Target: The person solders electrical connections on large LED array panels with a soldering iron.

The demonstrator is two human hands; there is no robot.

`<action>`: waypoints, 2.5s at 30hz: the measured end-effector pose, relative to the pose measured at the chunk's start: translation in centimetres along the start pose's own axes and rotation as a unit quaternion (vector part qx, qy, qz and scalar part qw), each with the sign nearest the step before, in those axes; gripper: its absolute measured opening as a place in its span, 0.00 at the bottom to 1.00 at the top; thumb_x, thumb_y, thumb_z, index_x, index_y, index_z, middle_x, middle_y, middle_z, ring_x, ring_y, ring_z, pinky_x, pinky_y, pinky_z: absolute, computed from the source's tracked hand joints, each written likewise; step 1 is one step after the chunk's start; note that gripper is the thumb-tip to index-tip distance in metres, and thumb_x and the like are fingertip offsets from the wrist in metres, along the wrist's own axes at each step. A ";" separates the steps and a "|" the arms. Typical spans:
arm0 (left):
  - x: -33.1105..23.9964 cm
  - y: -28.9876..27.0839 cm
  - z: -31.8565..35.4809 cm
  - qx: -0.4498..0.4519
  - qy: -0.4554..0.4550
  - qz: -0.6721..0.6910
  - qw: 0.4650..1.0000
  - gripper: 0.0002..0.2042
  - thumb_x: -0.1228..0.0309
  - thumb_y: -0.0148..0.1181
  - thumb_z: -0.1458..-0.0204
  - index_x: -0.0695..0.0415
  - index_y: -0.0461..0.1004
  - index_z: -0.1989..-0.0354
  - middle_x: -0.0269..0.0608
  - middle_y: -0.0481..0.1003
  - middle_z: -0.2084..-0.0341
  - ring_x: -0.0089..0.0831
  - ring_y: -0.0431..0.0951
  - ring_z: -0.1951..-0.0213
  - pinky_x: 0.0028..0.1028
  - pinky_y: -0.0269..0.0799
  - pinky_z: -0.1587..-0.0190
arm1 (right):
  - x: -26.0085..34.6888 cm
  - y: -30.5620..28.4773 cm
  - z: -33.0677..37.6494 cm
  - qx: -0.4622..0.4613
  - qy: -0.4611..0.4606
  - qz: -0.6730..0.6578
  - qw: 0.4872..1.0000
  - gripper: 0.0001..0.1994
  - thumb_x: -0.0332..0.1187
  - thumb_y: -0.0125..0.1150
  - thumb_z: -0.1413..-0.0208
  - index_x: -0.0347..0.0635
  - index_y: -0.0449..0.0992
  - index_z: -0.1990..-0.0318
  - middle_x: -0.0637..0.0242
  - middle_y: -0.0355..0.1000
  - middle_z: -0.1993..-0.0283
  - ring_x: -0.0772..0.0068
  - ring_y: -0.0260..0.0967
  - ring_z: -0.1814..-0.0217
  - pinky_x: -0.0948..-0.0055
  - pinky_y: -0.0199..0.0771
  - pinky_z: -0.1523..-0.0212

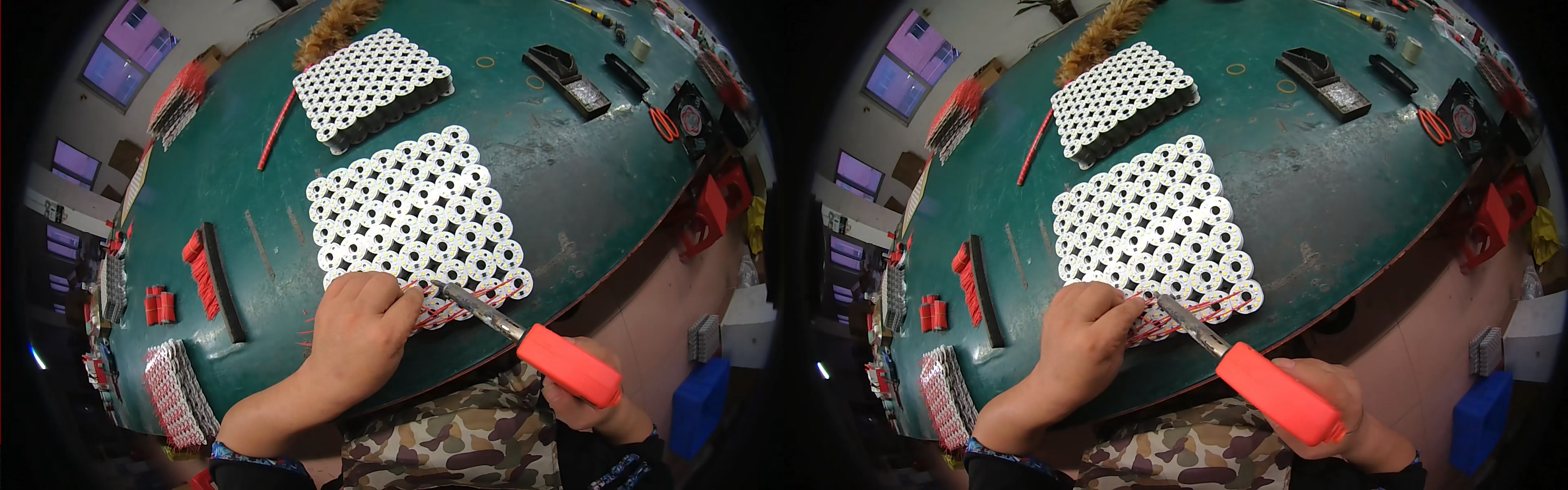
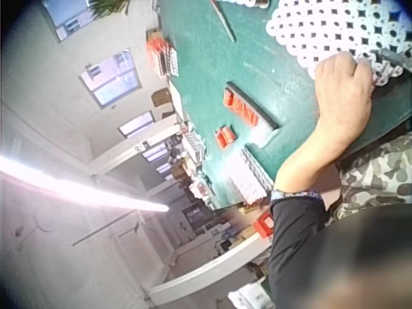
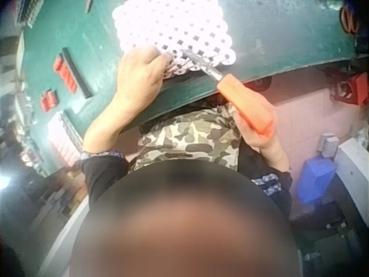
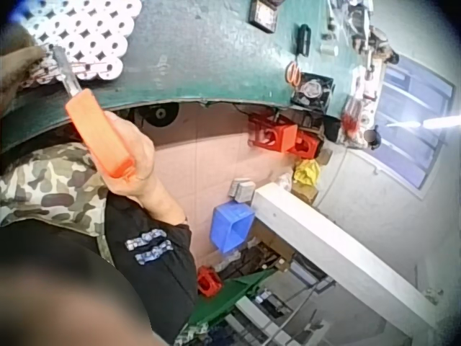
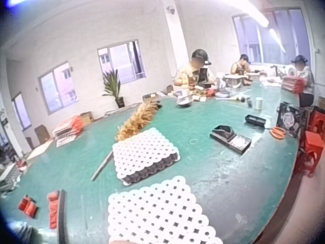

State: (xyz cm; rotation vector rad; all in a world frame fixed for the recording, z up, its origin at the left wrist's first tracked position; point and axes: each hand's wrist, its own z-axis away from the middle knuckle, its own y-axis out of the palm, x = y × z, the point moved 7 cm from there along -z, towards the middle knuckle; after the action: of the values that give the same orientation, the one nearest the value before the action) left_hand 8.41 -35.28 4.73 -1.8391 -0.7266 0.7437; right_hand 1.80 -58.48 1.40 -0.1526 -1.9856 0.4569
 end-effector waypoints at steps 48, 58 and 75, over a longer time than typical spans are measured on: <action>0.4 -0.5 -1.8 0.004 -0.033 0.061 0.998 0.11 0.82 0.66 0.57 0.57 0.80 0.63 0.41 0.76 0.74 0.42 0.77 0.70 0.39 0.71 0.68 | -1.4 -1.4 1.2 0.031 0.011 0.045 0.998 0.16 0.26 0.70 0.51 0.35 0.77 0.54 0.53 0.73 0.50 0.54 0.78 0.59 0.63 0.81 0.60; 0.3 0.7 -1.9 0.027 -0.023 0.052 0.998 0.12 0.80 0.65 0.58 0.56 0.80 0.63 0.39 0.75 0.73 0.41 0.76 0.70 0.40 0.69 0.68 | -1.0 -1.0 0.2 -0.032 0.009 0.005 0.999 0.09 0.23 0.61 0.52 0.34 0.78 0.61 0.59 0.75 0.68 0.57 0.73 0.71 0.64 0.72 0.70; 0.1 0.8 -2.6 0.064 -0.023 0.015 0.998 0.13 0.79 0.64 0.61 0.56 0.81 0.64 0.38 0.74 0.73 0.41 0.76 0.68 0.40 0.69 0.66 | -0.7 -0.9 0.0 -0.005 0.004 0.014 1.000 0.10 0.20 0.60 0.55 0.34 0.78 0.62 0.59 0.75 0.67 0.58 0.74 0.70 0.65 0.74 0.68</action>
State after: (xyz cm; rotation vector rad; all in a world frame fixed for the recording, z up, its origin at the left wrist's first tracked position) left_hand 10.55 -36.89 4.79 -1.7246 -0.6675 0.8364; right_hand 2.16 -59.50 1.14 -0.1892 -1.9810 0.4637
